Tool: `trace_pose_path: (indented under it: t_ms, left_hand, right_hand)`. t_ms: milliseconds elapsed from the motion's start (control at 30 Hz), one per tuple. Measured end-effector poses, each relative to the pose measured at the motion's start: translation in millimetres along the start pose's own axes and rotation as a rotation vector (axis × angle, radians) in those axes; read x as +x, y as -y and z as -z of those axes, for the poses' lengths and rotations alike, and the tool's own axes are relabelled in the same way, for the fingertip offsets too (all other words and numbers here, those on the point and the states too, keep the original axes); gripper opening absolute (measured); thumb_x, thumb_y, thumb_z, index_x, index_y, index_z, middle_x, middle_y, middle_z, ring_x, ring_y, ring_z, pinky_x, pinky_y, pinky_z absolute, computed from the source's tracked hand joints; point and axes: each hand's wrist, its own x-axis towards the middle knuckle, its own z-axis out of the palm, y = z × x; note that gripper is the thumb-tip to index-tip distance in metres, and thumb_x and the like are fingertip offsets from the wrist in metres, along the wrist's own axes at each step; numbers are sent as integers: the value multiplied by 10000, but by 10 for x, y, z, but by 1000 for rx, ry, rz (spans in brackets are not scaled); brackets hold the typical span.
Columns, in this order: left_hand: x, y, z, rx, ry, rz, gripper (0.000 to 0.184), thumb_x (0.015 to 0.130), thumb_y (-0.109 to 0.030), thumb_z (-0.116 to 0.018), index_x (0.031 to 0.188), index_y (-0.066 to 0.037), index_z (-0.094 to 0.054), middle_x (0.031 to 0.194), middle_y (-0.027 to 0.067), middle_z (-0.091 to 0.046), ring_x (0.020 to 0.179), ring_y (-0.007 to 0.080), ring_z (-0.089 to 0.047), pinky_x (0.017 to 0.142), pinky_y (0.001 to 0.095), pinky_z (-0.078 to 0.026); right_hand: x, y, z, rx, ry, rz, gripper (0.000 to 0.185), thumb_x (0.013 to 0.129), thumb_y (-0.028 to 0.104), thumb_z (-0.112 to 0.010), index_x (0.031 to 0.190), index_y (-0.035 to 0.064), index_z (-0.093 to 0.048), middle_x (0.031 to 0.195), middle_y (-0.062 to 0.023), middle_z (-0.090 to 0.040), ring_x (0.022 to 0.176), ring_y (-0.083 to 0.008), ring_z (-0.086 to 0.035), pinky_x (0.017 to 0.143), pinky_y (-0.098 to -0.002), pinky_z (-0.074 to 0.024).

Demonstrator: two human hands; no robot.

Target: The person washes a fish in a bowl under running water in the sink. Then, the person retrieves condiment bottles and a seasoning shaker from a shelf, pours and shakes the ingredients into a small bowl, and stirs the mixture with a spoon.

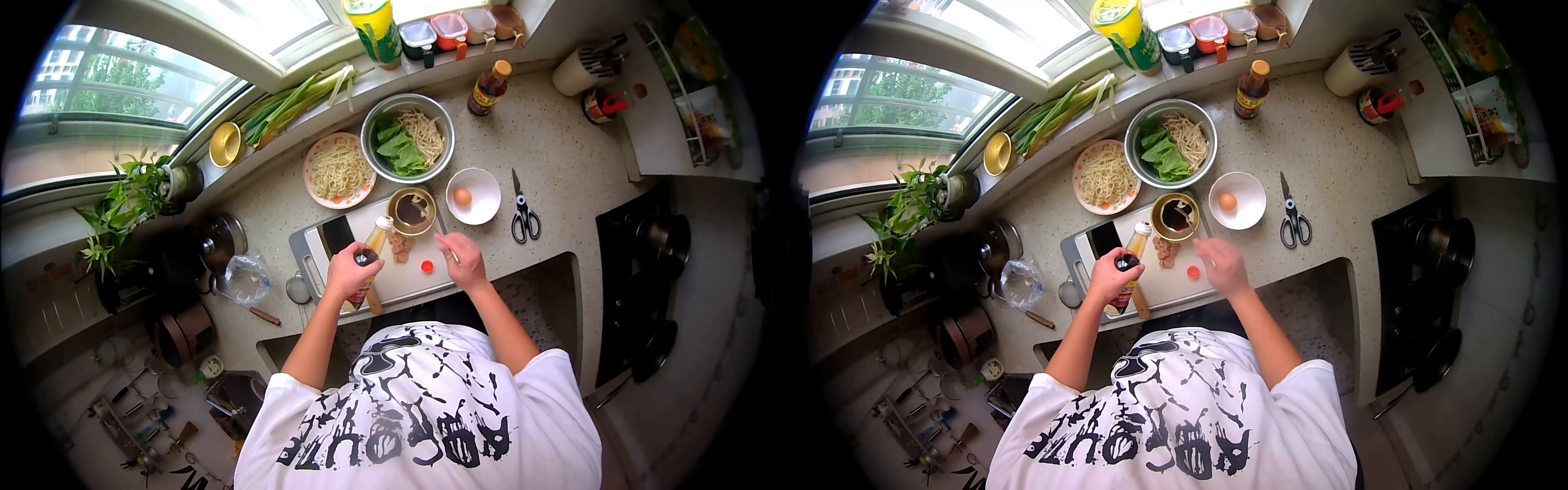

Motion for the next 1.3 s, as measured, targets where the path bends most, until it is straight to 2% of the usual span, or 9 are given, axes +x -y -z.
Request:
trace_pose_path:
  t_ms: [100, 167, 300, 367, 400, 700, 800, 900, 1300]
  left_hand:
    - [4, -32, 13, 12, 27, 24, 590, 697, -491, -820, 1088, -59, -726, 925, 133, -762, 839, 291, -739, 804, 380, -571]
    - [21, -10, -11, 23, 10, 1, 604, 698, -490, -822, 1104, -53, -725, 935, 138, -763, 849, 295, -741, 811, 382, -571]
    - [43, -65, -39, 41, 8, -20, 626, 702, -491, -816, 1125, -39, -725, 930, 160, -759, 846, 307, -742, 815, 389, -572]
    - [54, -147, -42, 40, 38, 6, 590, 712, -469, -822, 1104, -39, -725, 917, 134, -756, 828, 266, -732, 803, 366, -565]
    - [63, -180, -49, 40, 53, 19, 572, 717, -458, -826, 1094, -39, -724, 911, 120, -754, 820, 245, -728, 797, 355, -562]
    - [148, -358, -118, 100, 96, 59, 628, 697, -510, -808, 1109, -41, -739, 919, 161, -752, 840, 298, -738, 806, 386, -564]
    - [221, -233, -186, 174, 82, 1, 650, 706, -519, -795, 1154, -55, -712, 764, 160, -724, 675, 272, -724, 686, 385, -586]
    - [196, -343, -150, 156, 111, 40, 653, 713, -519, -797, 1163, -55, -706, 702, 137, -701, 593, 230, -696, 623, 368, -584]
    - [177, -411, -119, 195, 114, 51, 634, 714, -500, -800, 1132, -31, -719, 657, 125, -680, 546, 217, -674, 585, 358, -563]
  right_hand:
    - [-64, -60, -88, 350, -111, -365, 236, 1034, 190, -608, 1164, 15, -699, 933, -111, -702, 809, -218, -688, 726, -337, -550]
    - [-57, -114, -139, 656, -230, -614, 297, 1073, 236, -556, 1171, -14, -684, 927, -103, -705, 793, -187, -687, 710, -318, -552]
    - [-33, -214, -90, 1043, -352, -807, 342, 1090, 263, -522, 1184, -42, -646, 916, -110, -703, 771, -173, -684, 687, -288, -539]
    - [-41, -247, -62, 1148, -370, -861, 334, 1087, 264, -527, 1185, -36, -637, 911, -113, -705, 766, -176, -684, 676, -287, -531]
    - [-55, -258, -52, 1168, -372, -875, 334, 1087, 268, -527, 1185, -32, -635, 912, -113, -706, 765, -175, -684, 675, -284, -529]
    - [-111, -308, -12, 1277, -365, -911, 336, 1082, 282, -540, 1197, -21, -628, 909, -110, -708, 762, -173, -680, 673, -279, -529]
    - [-114, -316, -3, 1268, -357, -891, 337, 1081, 283, -543, 1193, -23, -629, 907, -110, -705, 760, -172, -678, 672, -275, -532]
    - [-104, -306, 16, 1254, -350, -876, 335, 1080, 281, -545, 1186, -24, -633, 905, -108, -701, 757, -170, -676, 670, -271, -533]
    - [-65, -308, 32, 1227, -322, -859, 334, 1081, 276, -547, 1180, -29, -636, 914, -108, -698, 774, -168, -670, 687, -280, -528]
